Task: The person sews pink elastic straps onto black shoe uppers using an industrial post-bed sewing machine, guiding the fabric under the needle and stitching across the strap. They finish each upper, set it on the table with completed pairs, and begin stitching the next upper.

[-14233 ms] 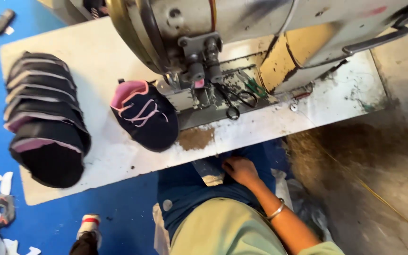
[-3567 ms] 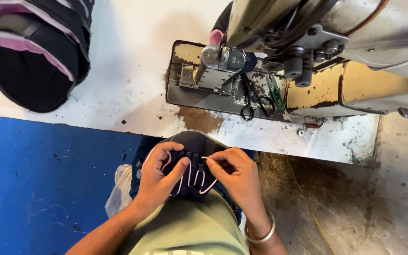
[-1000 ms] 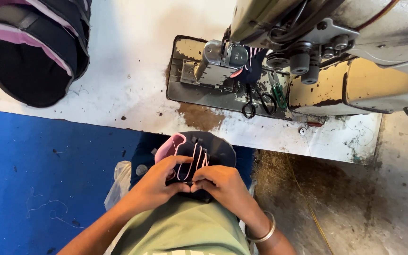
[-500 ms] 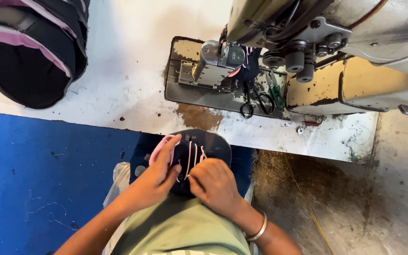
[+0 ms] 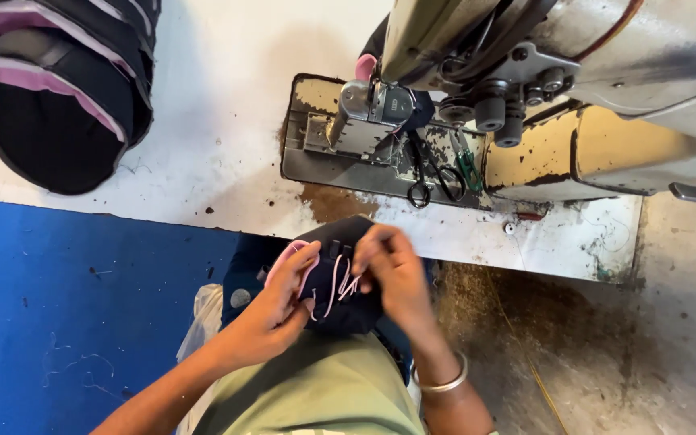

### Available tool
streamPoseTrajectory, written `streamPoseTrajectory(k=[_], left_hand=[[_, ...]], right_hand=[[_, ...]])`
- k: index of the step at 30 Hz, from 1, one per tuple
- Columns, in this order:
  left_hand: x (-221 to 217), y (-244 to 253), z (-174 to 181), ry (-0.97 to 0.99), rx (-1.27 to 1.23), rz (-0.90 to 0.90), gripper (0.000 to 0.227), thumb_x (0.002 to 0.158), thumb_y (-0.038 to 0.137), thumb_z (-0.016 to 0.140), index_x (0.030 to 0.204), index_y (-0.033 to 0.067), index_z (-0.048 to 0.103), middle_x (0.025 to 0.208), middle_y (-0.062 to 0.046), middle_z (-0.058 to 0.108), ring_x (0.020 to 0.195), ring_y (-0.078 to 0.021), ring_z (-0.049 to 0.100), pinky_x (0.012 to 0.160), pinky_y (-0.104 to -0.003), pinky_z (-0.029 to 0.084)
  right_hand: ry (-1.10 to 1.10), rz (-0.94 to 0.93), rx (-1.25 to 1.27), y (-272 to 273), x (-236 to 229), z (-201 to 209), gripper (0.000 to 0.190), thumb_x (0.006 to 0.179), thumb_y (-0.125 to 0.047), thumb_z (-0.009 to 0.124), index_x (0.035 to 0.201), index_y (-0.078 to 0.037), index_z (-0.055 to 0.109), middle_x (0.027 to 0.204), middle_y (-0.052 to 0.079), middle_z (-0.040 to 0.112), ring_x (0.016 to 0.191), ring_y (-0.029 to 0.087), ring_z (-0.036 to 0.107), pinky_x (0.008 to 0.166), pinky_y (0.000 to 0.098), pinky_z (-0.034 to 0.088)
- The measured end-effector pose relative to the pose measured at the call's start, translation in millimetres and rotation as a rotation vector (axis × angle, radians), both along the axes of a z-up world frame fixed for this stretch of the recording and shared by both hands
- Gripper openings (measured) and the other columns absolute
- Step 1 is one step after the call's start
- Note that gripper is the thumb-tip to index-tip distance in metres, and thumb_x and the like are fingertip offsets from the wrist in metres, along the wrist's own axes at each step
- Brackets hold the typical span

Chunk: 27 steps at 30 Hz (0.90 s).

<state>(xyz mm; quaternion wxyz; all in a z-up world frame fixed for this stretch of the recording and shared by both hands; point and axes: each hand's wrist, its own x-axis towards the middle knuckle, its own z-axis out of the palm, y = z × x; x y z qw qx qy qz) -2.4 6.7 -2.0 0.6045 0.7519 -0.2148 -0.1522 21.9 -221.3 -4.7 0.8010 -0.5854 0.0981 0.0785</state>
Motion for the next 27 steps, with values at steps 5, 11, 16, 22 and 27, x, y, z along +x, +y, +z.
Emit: streamPoseTrajectory(k=[5,11,16,22,27], left_hand=[[-2.5,-18.8,-8.5,0.563,-0.532,0.158,0.07,0.09,-0.008,0.056,0.155,0.0066,0.032,0.14,-0.01,0.048,0.134,-0.0171,0.047,0.109,-0.029,0.038],[12.6,-24.7,12.1,0.271,-0.138,0.309,0.043,0.095,0.002,0.06,0.138,0.0061,0.059,0.101,-0.004,0.053,0.089,-0.0128,0.052,0.078,-0.025,0.046],[8.9,-20.3,3.8,0.256,-0.052,0.299,0.033,0.093,0.001,0.056,0.123,0.0065,0.069,0.089,-0.004,0.053,0.082,-0.014,0.051,0.071,-0.026,0.045],[7.9,-18.3,9.6,0.202,-0.099,0.268,0.032,0.095,-0.001,0.054,0.123,0.005,0.068,0.091,-0.004,0.055,0.084,-0.0144,0.05,0.074,-0.027,0.045],[10.6,-13.7,11.0,0.035,-0.103,0.212,0.034,0.094,0.0,0.054,0.126,0.0028,0.065,0.103,-0.006,0.065,0.093,-0.0204,0.055,0.083,-0.03,0.048]], right_hand=[[0.044,0.181,-0.134,9.0,-7.4,12.5,0.018,0.105,-0.019,0.061,0.112,-0.003,0.061,0.093,0.001,0.063,0.079,0.007,0.061,0.064,0.0224,0.052],[0.138,0.16,-0.233,14.4,-17.3,20.5,0.019,0.099,-0.016,0.067,0.107,0.0,0.069,0.089,0.002,0.068,0.076,0.007,0.064,0.063,0.0229,0.055],[0.172,0.134,-0.352,22.1,-14.8,42.7,0.019,0.097,-0.015,0.069,0.105,0.002,0.072,0.086,0.002,0.069,0.074,0.006,0.064,0.064,0.0221,0.055],[0.015,0.206,-0.677,24.7,-9.3,63.0,0.017,0.093,-0.014,0.072,0.102,0.001,0.072,0.087,0.005,0.07,0.073,0.011,0.065,0.064,0.0254,0.053],[-0.13,0.296,-0.888,27.9,-3.9,77.9,0.016,0.09,-0.013,0.074,0.102,-0.003,0.071,0.087,0.009,0.07,0.074,0.019,0.068,0.064,0.0303,0.052]])
